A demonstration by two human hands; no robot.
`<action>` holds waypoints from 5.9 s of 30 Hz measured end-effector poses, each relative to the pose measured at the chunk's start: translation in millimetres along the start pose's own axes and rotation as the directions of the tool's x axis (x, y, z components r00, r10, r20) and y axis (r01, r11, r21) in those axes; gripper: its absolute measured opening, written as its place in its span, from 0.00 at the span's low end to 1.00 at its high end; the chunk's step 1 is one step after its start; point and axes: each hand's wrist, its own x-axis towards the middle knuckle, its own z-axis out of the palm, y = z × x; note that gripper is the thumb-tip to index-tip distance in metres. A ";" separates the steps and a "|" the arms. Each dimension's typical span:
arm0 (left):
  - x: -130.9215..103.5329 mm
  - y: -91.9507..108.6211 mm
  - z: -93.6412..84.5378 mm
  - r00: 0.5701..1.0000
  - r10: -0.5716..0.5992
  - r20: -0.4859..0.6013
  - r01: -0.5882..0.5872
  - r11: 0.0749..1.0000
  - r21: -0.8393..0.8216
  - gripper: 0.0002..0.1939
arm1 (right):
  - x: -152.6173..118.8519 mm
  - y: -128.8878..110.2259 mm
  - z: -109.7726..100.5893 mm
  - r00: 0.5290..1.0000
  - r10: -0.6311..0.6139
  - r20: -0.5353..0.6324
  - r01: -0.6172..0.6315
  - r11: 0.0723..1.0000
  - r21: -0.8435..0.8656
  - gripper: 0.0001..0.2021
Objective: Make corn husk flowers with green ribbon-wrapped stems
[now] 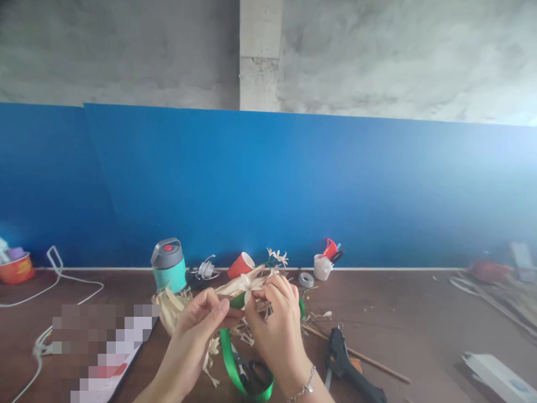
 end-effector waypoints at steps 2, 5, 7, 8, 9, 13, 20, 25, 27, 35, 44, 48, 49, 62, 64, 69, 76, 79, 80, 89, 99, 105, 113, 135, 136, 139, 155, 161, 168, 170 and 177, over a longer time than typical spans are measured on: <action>1.7 -2.4 -2.6 1.000 -0.001 0.003 0.001 1.000 0.000 0.18 | 0.7 0.2 0.5 1.000 -0.007 0.001 0.007 1.000 -0.004 0.09; 4.2 -7.9 -7.5 1.000 -0.003 0.004 0.003 1.000 0.018 0.23 | 0.6 0.7 0.7 1.000 -0.022 0.003 0.022 1.000 -0.020 0.09; 5.0 -11.1 -10.0 1.000 0.001 -0.008 -0.001 0.999 0.052 0.26 | -0.3 0.6 0.9 1.000 -0.029 0.005 0.029 0.999 -0.033 0.09; 5.1 -12.2 -10.8 1.000 0.009 -0.015 -0.008 0.997 0.079 0.27 | -0.7 0.3 1.0 1.000 -0.030 0.003 0.031 0.999 -0.038 0.09; 5.0 -13.0 -11.2 1.000 0.021 -0.019 -0.019 0.994 0.112 0.27 | -1.2 0.0 1.2 1.000 -0.031 0.001 0.031 0.999 -0.039 0.10; 2.9 -11.8 -10.4 0.993 0.114 -0.011 -0.107 0.958 0.266 0.26 | -1.6 -1.2 3.0 1.000 -0.021 0.001 0.021 1.000 -0.022 0.10; -2.6 -8.9 -12.3 0.926 0.344 0.153 -0.371 0.769 0.520 0.22 | -2.5 0.0 8.8 1.000 0.004 0.008 -0.004 1.000 -0.005 0.10; -5.4 -9.5 -11.3 0.851 0.461 0.252 -0.518 0.652 0.554 0.19 | -5.7 2.8 13.1 0.998 0.050 0.024 -0.050 0.998 0.029 0.09; -6.0 -9.7 -10.6 0.829 0.489 0.273 -0.549 0.614 0.566 0.19 | -7.0 4.3 14.6 0.997 0.068 0.041 -0.070 0.996 0.048 0.08; -4.8 -14.1 -12.4 0.845 0.461 0.273 -0.528 0.628 0.572 0.17 | -5.8 7.4 16.8 0.990 0.115 0.075 -0.120 0.991 0.065 0.08; 3.0 1.1 -7.6 0.998 0.012 0.059 -0.035 0.909 0.415 0.24 | 2.3 4.2 5.0 0.947 0.140 0.288 -0.199 0.962 0.187 0.07; 9.9 -0.5 -8.1 0.994 -0.075 0.075 0.048 0.949 0.311 0.11 | 1.9 -1.6 3.7 0.938 0.096 0.333 -0.159 0.973 0.168 0.08; 11.5 -1.9 -9.3 0.992 -0.092 0.086 0.063 0.956 0.286 0.10 | 1.9 -2.4 3.5 0.936 0.094 0.339 -0.157 0.974 0.164 0.09; 14.1 -4.5 -14.8 0.996 -0.068 0.049 0.065 0.996 0.065 0.07 | 3.0 1.1 0.2 0.753 0.315 0.577 -0.626 0.613 0.482 0.11; 13.9 -3.6 -13.8 0.996 -0.076 0.044 0.074 0.996 0.044 0.08 | 2.7 0.2 2.3 0.719 0.305 0.625 -0.675 0.522 0.521 0.14; 13.3 -6.7 -14.6 0.997 -0.071 0.029 0.069 0.996 0.060 0.08 | 0.8 -5.2 5.6 0.630 0.311 0.711 -0.776 0.291 0.560 0.13; 10.8 -4.6 -11.8 0.995 -0.072 0.062 0.068 0.995 0.068 0.10 | -3.2 -5.7 9.5 0.622 0.290 0.727 -0.782 0.194 0.592 0.13; 9.7 -2.7 -9.2 0.999 -0.047 0.014 0.046 0.995 0.083 0.11 | -3.3 -8.7 9.3 0.642 0.323 0.696 -0.766 0.226 0.602 0.13; 9.5 -2.6 -8.7 0.999 -0.038 0.000 0.038 0.996 0.083 0.11 | -3.2 -9.8 8.9 0.646 0.330 0.689 -0.763 0.234 0.603 0.14; 11.5 -5.4 -11.7 0.999 0.010 0.041 -0.014 0.995 0.103 0.11 | -6.4 -6.6 10.9 0.635 0.348 0.690 -0.768 0.189 0.612 0.15; 8.1 -6.0 -8.2 0.998 -0.022 -0.064 0.034 0.979 0.203 0.13 | -6.6 -16.9 11.3 0.790 0.436 0.430 -0.613 0.581 0.536 0.09; 6.2 -12.5 -4.8 0.990 -0.009 -0.138 0.033 0.984 0.174 0.13 | -15.8 -15.9 13.0 0.984 0.139 0.114 -0.157 0.974 0.161 0.07; 0.8 -19.0 -0.2 0.992 -0.097 -0.082 0.099 0.995 0.026 0.13 | -19.2 -13.0 14.5 0.997 -0.039 0.073 0.041 0.999 -0.028 0.08; 8.3 -8.3 -13.6 0.998 -0.039 0.040 0.039 0.999 -0.005 0.16 | -2.7 -5.1 4.3 0.460 0.237 0.856 -0.878 -0.023 0.479 0.14; 8.1 -7.7 -13.6 0.997 -0.042 0.070 0.045 0.998 -0.034 0.15 | -2.8 -4.4 4.4 0.438 0.198 0.877 -0.884 -0.078 0.460 0.14; 7.3 -6.2 -13.4 0.987 -0.054 0.149 0.071 0.991 -0.111 0.14 | -3.8 -3.8 5.2 0.446 0.094 0.890 -0.874 -0.170 0.455 0.14; -1.8 -3.7 -0.3 0.989 0.060 -0.132 -0.060 0.998 0.010 0.14 | -7.9 -19.2 7.2 0.695 0.377 0.612 -0.707 0.203 0.678 0.14; -7.5 -8.8 6.1 0.986 0.047 -0.157 -0.060 0.995 -0.080 0.10 | -15.0 -24.5 9.8 0.847 0.380 0.372 -0.531 0.586 0.612 0.10; -10.3 -5.7 6.3 0.989 -0.034 -0.143 0.003 0.977 -0.215 0.11 | -19.3 -30.3 7.1 0.980 0.161 0.113 -0.193 0.897 0.398 0.06; -9.7 -5.6 4.3 0.990 -0.036 -0.139 0.009 0.981 -0.193 0.11 | -18.1 -31.0 4.9 0.986 0.140 0.087 -0.163 0.908 0.386 0.06; -8.3 -8.0 1.6 0.995 0.008 -0.103 -0.027 0.982 -0.185 0.11 | -16.4 -29.2 0.9 0.998 0.046 0.041 -0.057 0.932 0.358 0.07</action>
